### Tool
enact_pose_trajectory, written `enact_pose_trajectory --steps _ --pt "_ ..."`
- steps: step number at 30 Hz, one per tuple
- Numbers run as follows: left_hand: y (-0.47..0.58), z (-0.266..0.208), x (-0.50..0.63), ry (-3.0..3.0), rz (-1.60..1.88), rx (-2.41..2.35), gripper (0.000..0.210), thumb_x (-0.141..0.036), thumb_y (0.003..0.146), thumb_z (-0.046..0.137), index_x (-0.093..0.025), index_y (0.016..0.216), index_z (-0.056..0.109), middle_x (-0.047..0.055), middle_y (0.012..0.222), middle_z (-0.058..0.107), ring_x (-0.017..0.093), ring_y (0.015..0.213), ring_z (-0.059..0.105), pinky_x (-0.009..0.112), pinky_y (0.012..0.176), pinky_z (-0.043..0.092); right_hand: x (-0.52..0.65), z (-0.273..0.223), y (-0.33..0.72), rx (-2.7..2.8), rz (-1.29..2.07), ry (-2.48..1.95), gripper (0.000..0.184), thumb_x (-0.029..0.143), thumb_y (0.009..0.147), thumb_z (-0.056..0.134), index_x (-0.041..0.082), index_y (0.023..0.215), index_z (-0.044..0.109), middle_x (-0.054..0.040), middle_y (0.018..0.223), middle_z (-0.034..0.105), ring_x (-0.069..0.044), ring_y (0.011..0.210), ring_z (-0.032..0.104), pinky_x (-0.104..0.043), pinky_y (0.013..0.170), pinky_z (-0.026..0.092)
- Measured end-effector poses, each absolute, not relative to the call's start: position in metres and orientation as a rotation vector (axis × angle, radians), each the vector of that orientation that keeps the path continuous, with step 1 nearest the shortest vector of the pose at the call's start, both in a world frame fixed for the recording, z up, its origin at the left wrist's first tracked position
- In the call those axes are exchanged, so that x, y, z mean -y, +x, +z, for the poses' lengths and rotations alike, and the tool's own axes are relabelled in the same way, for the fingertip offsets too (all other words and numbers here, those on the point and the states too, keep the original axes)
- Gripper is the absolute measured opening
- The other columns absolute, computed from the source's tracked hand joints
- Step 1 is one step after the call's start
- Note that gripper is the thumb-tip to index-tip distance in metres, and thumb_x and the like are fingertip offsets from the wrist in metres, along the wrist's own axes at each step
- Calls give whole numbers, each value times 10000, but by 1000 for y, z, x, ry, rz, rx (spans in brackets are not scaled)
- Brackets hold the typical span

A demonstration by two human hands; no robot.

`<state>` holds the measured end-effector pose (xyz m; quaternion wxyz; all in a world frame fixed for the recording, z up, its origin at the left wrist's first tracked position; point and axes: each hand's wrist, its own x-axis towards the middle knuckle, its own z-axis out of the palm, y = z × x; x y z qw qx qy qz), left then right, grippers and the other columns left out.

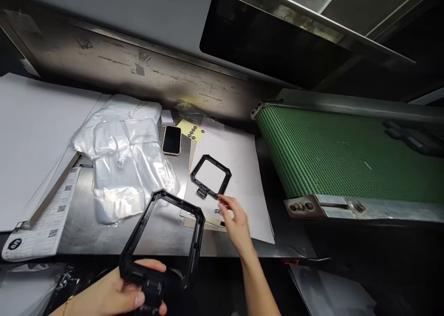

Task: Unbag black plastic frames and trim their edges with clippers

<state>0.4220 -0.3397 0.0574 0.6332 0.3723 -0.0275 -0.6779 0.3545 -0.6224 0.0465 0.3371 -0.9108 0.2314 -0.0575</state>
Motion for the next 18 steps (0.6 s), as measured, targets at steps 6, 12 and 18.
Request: enact_pose_trajectory --steps 6,12,18 --pt "424 69 337 869 -1413 32 495 -343 677 646 -166 1098 456 77 803 694 178 761 577 318 687 366 678 -17 311 -692 -100 -2573 265 319 813 500 181 1038 515 -64 1120 488 -195 974 485 -415 815 411" --pt "423 77 334 900 -1387 18 478 -329 683 640 -173 1100 465 80 824 696 205 818 583 343 748 339 683 -26 304 -603 -110 -2607 264 322 815 497 175 1034 516 -62 1106 496 -194 974 488 -417 819 409" --pt "420 81 334 972 -1324 10 436 -369 676 643 -193 1055 517 52 771 695 192 793 602 342 775 380 660 14 313 -670 -273 -2498 222 312 828 471 153 973 523 -23 846 540 -129 720 531 -325 665 463"
